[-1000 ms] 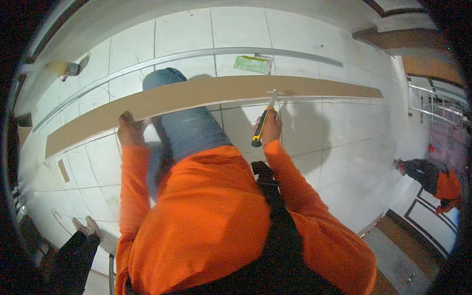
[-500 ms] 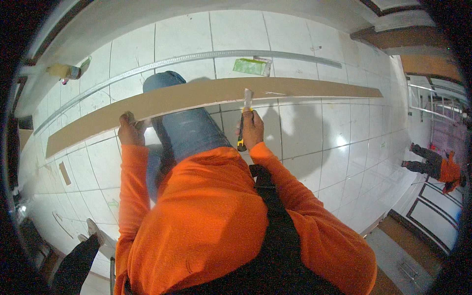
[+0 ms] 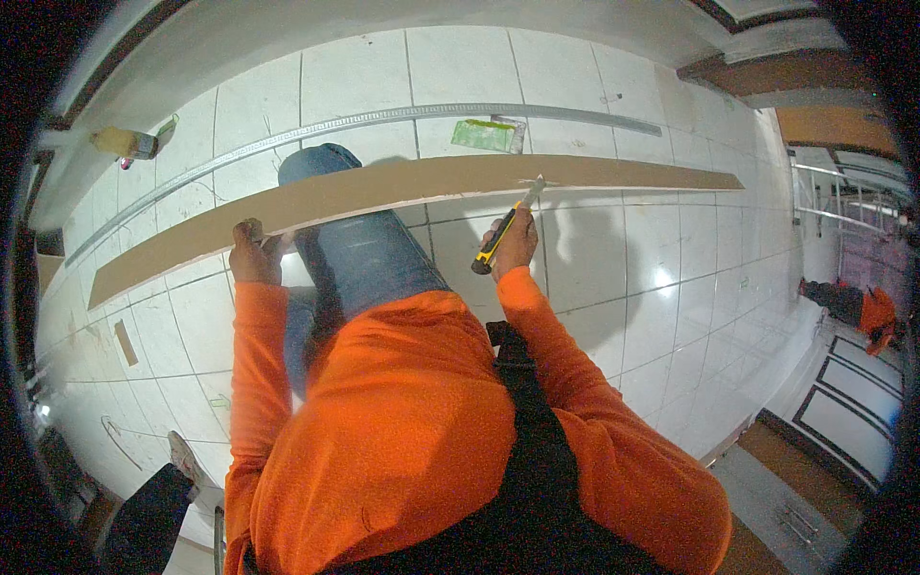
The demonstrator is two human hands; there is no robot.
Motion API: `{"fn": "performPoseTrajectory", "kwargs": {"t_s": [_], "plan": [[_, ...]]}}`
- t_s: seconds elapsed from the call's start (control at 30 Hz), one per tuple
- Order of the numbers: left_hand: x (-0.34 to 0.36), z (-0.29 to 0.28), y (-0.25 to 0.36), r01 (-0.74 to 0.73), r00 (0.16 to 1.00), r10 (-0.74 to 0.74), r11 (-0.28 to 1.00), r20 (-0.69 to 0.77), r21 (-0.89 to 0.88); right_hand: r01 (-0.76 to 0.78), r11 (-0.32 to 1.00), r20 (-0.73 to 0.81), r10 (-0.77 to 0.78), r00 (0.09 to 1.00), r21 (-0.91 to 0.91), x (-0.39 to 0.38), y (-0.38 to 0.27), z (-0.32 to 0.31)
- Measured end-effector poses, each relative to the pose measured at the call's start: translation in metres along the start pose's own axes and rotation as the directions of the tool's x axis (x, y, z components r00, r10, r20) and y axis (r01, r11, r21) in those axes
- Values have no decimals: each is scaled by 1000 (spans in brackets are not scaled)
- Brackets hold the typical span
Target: The person uses a utility knife to cut a long panel guided by a metal ruler, then applies glue from a bottle to the cut edge and spreads it with a scraper.
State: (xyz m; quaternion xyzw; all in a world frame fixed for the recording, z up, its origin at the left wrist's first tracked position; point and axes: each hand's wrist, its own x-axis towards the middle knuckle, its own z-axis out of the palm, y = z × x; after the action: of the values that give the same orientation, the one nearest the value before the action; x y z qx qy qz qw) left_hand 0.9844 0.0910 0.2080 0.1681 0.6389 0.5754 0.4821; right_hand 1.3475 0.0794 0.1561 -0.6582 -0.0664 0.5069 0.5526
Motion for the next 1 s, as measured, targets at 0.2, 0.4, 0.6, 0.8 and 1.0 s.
{"fn": "performPoseTrajectory", "kwargs": {"t_s": [0.2, 0.4, 0.6, 0.8, 1.0], "plan": [[3, 0, 0, 14, 1000, -13, 1000, 26, -15, -17, 999, 23, 18, 1000, -30, -9, -3, 8], [3, 3, 2, 21, 1000, -21, 999, -6, -32, -9, 998, 73, 14, 997, -67, -23, 2, 19], [0, 4, 6, -8, 1000, 7, 1000, 29, 22, -17, 996, 88, 24, 996, -86, -27, 3, 25], [0, 7, 8, 16, 1000, -16, 1000, -12, 11, -56, 987, 87, 70, 994, -148, -38, -9, 26], [3, 11, 1, 121, 991, -128, 973, -23, -197, 99, 890, 492, 150, 858, -444, -84, 3, 61]]}}
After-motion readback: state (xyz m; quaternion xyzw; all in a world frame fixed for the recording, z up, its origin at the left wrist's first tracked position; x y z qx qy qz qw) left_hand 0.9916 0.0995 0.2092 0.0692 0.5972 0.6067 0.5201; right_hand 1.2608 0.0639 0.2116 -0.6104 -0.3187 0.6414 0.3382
